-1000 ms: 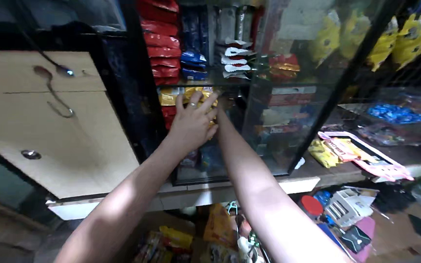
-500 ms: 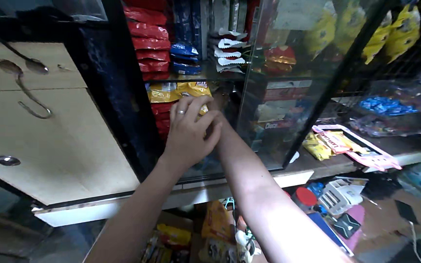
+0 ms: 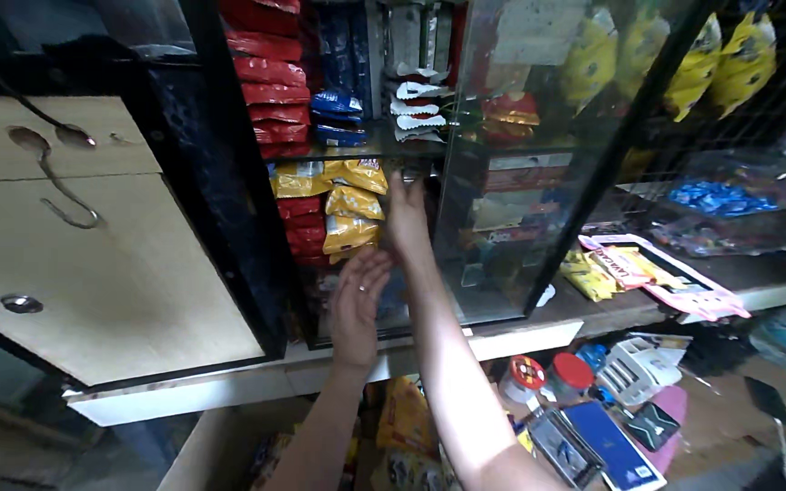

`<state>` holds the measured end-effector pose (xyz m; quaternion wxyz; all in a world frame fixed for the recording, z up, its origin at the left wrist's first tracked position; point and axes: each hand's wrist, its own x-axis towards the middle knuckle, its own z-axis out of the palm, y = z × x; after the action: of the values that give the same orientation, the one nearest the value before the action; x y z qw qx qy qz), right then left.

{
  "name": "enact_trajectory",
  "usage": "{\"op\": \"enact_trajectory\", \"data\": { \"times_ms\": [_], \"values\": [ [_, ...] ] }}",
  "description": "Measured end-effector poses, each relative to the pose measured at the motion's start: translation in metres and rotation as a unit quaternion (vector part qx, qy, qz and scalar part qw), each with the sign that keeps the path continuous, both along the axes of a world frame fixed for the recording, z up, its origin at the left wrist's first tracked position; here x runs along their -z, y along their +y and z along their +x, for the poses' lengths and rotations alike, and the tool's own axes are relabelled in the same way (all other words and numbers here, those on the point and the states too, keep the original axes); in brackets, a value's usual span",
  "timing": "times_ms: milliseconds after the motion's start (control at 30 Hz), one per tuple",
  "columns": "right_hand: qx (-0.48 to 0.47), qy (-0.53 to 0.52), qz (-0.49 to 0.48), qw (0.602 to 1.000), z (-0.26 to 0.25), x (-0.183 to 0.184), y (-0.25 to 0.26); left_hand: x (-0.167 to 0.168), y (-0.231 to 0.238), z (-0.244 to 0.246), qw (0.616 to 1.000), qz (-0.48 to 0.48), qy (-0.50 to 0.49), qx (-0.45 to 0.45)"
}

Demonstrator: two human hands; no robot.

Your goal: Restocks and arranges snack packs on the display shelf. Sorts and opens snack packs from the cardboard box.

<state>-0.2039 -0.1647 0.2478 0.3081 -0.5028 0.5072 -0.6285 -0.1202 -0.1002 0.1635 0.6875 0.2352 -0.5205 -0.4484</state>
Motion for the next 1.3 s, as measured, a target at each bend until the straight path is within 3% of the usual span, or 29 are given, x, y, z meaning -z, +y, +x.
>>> {"op": "enact_trajectory", "data": {
  "times_ms": [133, 233, 333, 400, 467, 633, 733, 900, 1133, 1300],
  "values": [
    [-0.052, 0.086, -0.139, 0.985, -0.013, 0.024, 0.072, -0.019, -0.001, -0.025, 0.996, 0.069, -0.017, 0.045],
    [0.019, 0.104, -0.279, 0.954, -0.051, 0.037, 0.091, -0.033, -0.027, -0.035, 0.985, 0.064, -0.053, 0.150],
    [0.136, 0.076, -0.364, 0.918, -0.111, 0.041, 0.093, -0.050, -0.053, -0.053, 0.973, 0.126, -0.063, 0.184],
    [0.205, 0.057, -0.330, 0.920, -0.153, 0.039, 0.093, -0.062, -0.069, -0.066, 0.967, 0.185, -0.047, 0.171],
    [0.246, 0.031, -0.237, 0.939, -0.187, 0.040, 0.089, -0.070, -0.082, -0.075, 0.958, 0.234, -0.048, 0.161],
    [0.177, -0.033, -0.068, 0.981, -0.221, 0.063, 0.060, -0.069, -0.102, -0.086, 0.955, 0.253, -0.054, 0.143],
    [0.182, -0.045, -0.049, 0.981, -0.215, 0.068, 0.053, -0.069, -0.105, -0.087, 0.957, 0.249, -0.056, 0.139],
    [0.261, 0.031, -0.025, 0.965, -0.205, 0.071, 0.049, -0.074, -0.101, -0.097, 0.955, 0.247, -0.077, 0.143],
    [0.226, -0.013, -0.079, 0.971, -0.206, 0.080, 0.045, -0.086, -0.109, -0.092, 0.942, 0.239, -0.149, 0.181],
    [0.193, -0.036, -0.110, 0.974, -0.209, 0.088, 0.045, -0.077, -0.129, -0.104, 0.949, 0.204, -0.156, 0.182]
  ]
}}
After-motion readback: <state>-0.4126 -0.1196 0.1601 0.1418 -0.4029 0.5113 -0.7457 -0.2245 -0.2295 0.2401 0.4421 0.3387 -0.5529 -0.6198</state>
